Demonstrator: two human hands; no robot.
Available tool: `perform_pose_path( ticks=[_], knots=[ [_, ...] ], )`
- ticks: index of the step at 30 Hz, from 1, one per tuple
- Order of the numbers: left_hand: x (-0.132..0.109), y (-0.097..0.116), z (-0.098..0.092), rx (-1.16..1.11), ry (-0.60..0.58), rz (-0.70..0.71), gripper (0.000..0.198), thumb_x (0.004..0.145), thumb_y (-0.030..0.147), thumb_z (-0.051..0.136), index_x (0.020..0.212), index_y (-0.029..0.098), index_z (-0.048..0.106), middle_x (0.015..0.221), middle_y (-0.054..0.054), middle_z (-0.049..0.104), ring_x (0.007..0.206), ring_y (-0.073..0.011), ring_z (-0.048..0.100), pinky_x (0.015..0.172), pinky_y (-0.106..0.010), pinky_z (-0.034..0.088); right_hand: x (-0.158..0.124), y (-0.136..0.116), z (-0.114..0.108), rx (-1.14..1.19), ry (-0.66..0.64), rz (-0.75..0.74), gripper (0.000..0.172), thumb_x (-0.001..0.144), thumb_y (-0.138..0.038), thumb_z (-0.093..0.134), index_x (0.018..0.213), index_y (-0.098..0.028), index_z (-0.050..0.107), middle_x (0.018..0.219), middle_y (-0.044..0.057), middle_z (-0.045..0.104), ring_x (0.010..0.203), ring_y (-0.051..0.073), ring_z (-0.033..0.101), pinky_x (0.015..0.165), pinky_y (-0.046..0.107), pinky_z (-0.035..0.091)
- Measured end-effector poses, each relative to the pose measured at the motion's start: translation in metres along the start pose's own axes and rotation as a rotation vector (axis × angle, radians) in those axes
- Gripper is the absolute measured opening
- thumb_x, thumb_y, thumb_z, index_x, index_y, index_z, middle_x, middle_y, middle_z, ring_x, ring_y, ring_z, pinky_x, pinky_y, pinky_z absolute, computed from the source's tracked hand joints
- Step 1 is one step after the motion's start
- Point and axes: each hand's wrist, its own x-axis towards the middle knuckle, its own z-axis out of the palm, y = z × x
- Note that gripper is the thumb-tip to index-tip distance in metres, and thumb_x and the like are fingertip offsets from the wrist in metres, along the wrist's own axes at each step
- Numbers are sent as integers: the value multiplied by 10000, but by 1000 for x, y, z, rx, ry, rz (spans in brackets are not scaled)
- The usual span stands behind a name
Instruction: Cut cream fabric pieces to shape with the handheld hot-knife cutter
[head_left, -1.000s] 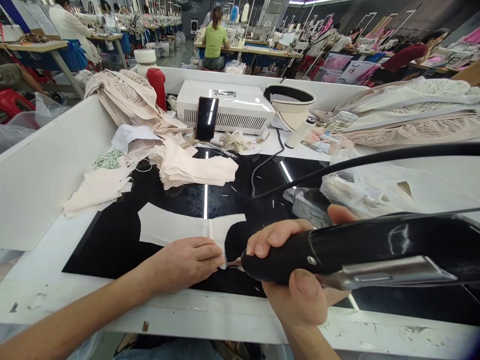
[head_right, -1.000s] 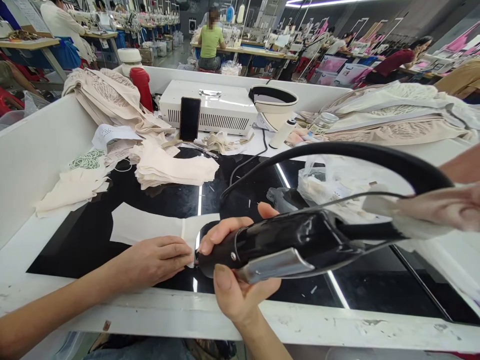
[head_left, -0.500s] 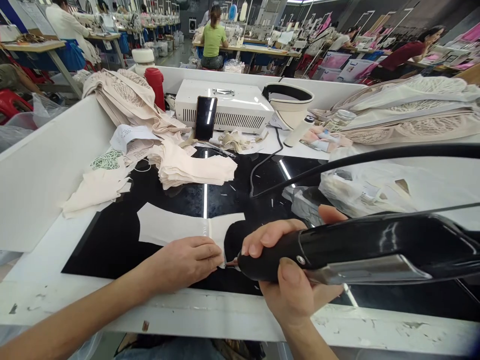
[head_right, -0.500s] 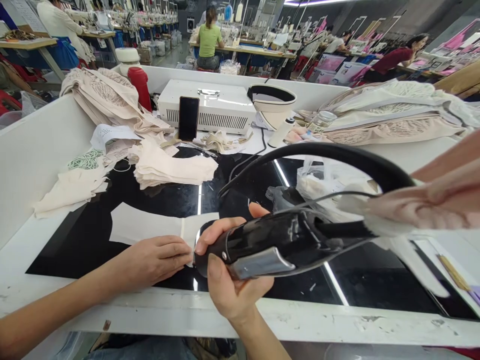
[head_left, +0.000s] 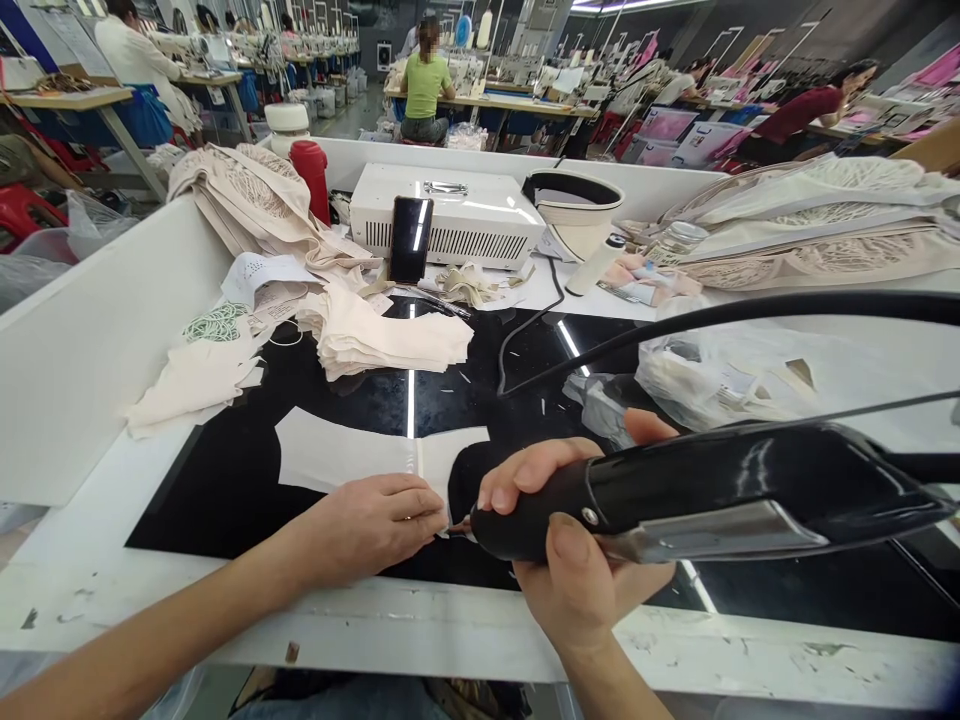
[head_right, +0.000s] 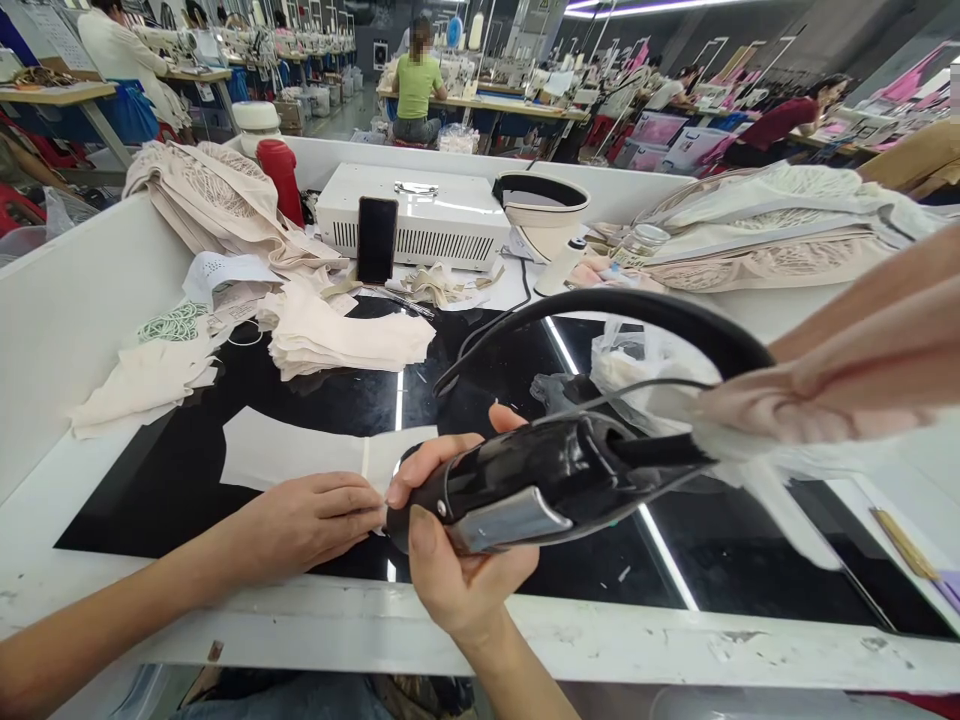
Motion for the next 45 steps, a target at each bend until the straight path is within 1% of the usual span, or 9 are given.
perform_pose_path(
  ticks=[5, 9, 14, 18, 23, 26, 30, 37, 45],
  knots=[
    [-2, -1, -4, -38, 79, -41, 197, 1039, 148, 520, 1199, 100, 624, 1139, -100, 724, 1145, -191, 673, 1115, -366, 529, -5, -1, 1, -32, -32, 17, 492, 898, -335, 735, 1333, -335, 507, 815, -29, 602, 555, 143, 577, 476, 308, 548],
    [-10, 2, -7, -84, 36, -67, 203, 1034, 169, 541, 1206, 107, 629, 1142, -99, 724, 1095, -196, 691, 1094, -371, 540, -1, -4, -3, -32, -48, 13, 495, 891, -361, 744, 1325, -324, 507, 824, -19, 603, 564, 148, 594, 475, 310, 549],
    [-19, 17, -25, -173, -65, -82, 176, 1053, 202, 519, 1159, 139, 645, 1051, -66, 726, 999, -184, 700, 1007, -329, 584, 22, -8, -23, -82, 77, -76, 514, 862, -332, 771, 1323, -331, 543, 803, -18, 625, 558, 157, 607, 488, 332, 560],
    [-14, 20, -31, -145, -51, -75, 187, 1063, 179, 481, 1143, 134, 644, 1051, -68, 721, 988, -189, 693, 980, -339, 594, 35, -1, -35, -147, 133, -116, 488, 847, -335, 776, 1281, -327, 552, 803, -28, 626, 550, 152, 613, 488, 331, 558],
    [10, 10, -18, -38, -6, -58, 211, 1048, 126, 469, 1200, 114, 615, 1057, -77, 697, 966, -212, 683, 1024, -464, 570, 35, 9, -35, -136, 98, -148, 415, 872, -324, 751, 1218, -300, 523, 832, -31, 646, 555, 134, 618, 503, 302, 557],
    [27, 5, -8, 11, 26, -42, 207, 1043, 119, 457, 1181, 106, 611, 1021, -86, 681, 934, -229, 675, 977, -494, 587, 34, 12, -34, -151, 96, -135, 374, 875, -327, 745, 1151, -296, 494, 824, -44, 648, 551, 119, 602, 509, 279, 551],
    [39, -1, 3, 66, 49, -90, 215, 1048, 127, 431, 1150, 101, 618, 969, -92, 662, 879, -232, 661, 819, -428, 628, 33, 12, -33, -151, 120, -118, 374, 855, -287, 742, 1115, -289, 473, 829, -45, 651, 564, 121, 611, 510, 275, 551],
    [38, -7, 14, -54, 22, -288, 204, 1072, 228, 454, 1077, 177, 651, 1008, -68, 654, 893, -228, 649, 763, -397, 601, 32, 14, -33, -145, 124, -87, 388, 818, -192, 718, 1126, -280, 499, 846, -42, 650, 569, 119, 632, 535, 284, 569],
    [37, -6, 10, -72, 52, -256, 256, 1087, 210, 410, 1038, 189, 660, 957, -51, 661, 855, -205, 645, 742, -355, 586, 32, 15, -30, -104, 87, -105, 418, 799, -156, 701, 1149, -274, 505, 839, -43, 648, 573, 106, 619, 536, 263, 560]
  ],
)
